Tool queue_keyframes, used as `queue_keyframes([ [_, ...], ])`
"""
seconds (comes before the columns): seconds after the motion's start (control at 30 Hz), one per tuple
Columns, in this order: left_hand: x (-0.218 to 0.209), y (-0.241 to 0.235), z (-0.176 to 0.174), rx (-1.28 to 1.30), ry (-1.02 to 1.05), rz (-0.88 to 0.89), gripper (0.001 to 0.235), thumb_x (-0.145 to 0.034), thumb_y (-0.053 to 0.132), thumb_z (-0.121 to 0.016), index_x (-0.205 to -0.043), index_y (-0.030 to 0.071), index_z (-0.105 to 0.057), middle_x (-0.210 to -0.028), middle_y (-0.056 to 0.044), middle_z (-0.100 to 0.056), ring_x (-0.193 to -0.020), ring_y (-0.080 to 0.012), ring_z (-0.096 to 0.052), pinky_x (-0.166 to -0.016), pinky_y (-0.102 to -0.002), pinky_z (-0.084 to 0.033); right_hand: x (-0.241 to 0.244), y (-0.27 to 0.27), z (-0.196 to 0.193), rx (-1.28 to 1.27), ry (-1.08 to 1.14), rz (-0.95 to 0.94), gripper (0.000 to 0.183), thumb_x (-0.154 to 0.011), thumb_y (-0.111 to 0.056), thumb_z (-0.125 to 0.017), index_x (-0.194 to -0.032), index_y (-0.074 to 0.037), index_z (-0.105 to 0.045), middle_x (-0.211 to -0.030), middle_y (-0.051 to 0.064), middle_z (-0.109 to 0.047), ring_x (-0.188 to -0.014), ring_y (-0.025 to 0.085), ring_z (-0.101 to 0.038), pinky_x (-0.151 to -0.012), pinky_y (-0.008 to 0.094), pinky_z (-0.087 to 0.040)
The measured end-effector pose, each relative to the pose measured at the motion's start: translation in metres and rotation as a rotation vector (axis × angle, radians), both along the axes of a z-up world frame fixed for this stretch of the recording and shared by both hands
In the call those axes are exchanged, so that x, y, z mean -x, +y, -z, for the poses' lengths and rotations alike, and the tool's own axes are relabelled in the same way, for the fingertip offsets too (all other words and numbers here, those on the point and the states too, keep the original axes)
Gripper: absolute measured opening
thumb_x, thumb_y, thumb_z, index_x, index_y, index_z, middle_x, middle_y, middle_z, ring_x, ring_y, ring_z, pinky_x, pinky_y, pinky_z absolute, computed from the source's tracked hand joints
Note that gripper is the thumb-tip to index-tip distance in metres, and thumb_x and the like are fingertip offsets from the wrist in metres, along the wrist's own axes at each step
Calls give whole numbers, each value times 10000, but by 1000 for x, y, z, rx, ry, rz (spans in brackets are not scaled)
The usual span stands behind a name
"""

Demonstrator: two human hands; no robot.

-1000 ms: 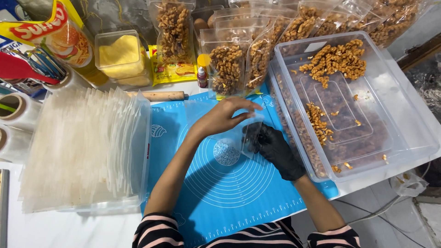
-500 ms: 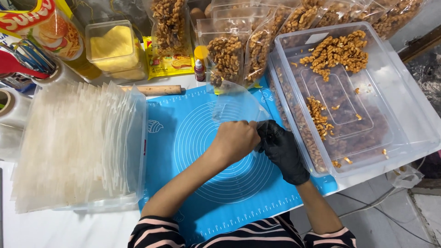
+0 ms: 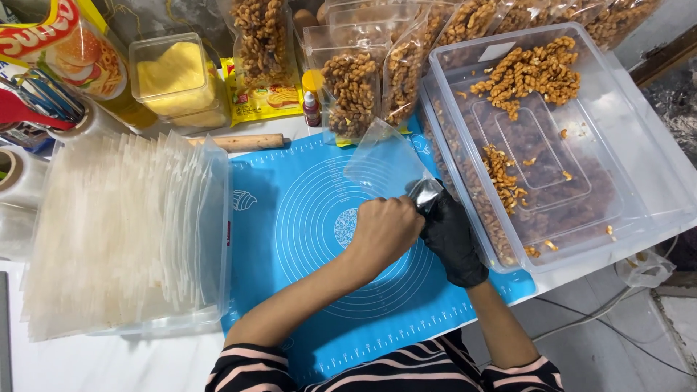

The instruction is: Packaging small snack clusters into individual plastic bags from a larger container using hands and a small plastic cup.

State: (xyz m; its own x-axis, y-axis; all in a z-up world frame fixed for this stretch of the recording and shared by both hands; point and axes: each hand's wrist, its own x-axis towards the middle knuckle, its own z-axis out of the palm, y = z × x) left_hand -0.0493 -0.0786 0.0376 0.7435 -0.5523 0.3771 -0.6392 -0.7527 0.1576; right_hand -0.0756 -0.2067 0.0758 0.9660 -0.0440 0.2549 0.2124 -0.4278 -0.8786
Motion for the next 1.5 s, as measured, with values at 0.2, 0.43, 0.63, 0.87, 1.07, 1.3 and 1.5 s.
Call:
queue_keyframes([
  [0.2, 1, 46, -116, 189, 313, 279, 337, -908, 318, -697, -936, -18, -718, -682, -130, -701, -612, -287, -719, -520, -392, -574, -2, 0, 4, -110, -4, 13, 260, -858, -39, -789, -1083, -15, -659, -946, 212, -688, -854, 397, -683, -679, 422, -568],
  [0.43, -7, 43, -87, 15, 187, 304, 1593, -405, 397, -1068, -1675, 263, -116, -1738, -140, -86, -1597, -421, -38, -1239, -657, -154, -1, -6, 15, -242, -11, 39, 397, -861, -11, -761, -1219, -48, -592, -1095, 177, -651, -936, 338, -667, -706, 356, -576],
  [0.63, -26, 32, -46, 36, 115, 266, 1378, -485, 301, -968, -1622, 112, -214, -1352, -138, -527, -1325, -347, -543, -1217, -541, -352, 0, -14, 26, -371, -13, 53, 542, -863, 18, -733, -1354, -80, -524, -1243, 142, -613, -1018, 278, -651, -733, 289, -585],
  [0.87, -38, 43, -48, -2, 291, 220, 1389, -526, 362, -956, -1639, 150, -152, -1408, -146, -493, -1354, -367, -508, -1203, -557, -311, 13, -10, 20, -204, -164, 44, 214, -951, -33, -662, -1164, -17, -678, -1166, 178, -669, -1123, 388, -678, -898, 383, -584],
  [1.07, -37, 43, -55, 67, 423, 318, 1266, -583, 309, -934, -1618, 146, -224, -1428, -176, -513, -1365, -405, -496, -1196, -597, -291, 6, -20, 24, -578, 234, -153, 343, -878, 17, -692, -1217, 53, -653, -1133, 214, -686, -1054, 426, -682, -910, 392, -586],
  [1.3, -45, 52, -75, 167, 675, 445, 1139, -614, 303, -920, -1568, 104, -331, -1337, -219, -614, -1270, -432, -582, -1130, -604, -392, -7, -37, 77, 188, -208, -387, 397, -992, -300, -687, -1295, -45, -702, -1282, 211, -693, -1238, 453, -595, -1142, 570, -389],
  [1.5, -49, 60, -60, 4, 708, 339, 1263, -625, 331, -902, -1638, 187, -162, -1364, -204, -599, -1275, -422, -580, -1100, -604, -405, -1, -21, 34, 290, -260, -295, 389, -1005, -309, -631, -1237, -9, -716, -1171, 255, -707, -1127, 449, -647, -1063, 523, -486],
])
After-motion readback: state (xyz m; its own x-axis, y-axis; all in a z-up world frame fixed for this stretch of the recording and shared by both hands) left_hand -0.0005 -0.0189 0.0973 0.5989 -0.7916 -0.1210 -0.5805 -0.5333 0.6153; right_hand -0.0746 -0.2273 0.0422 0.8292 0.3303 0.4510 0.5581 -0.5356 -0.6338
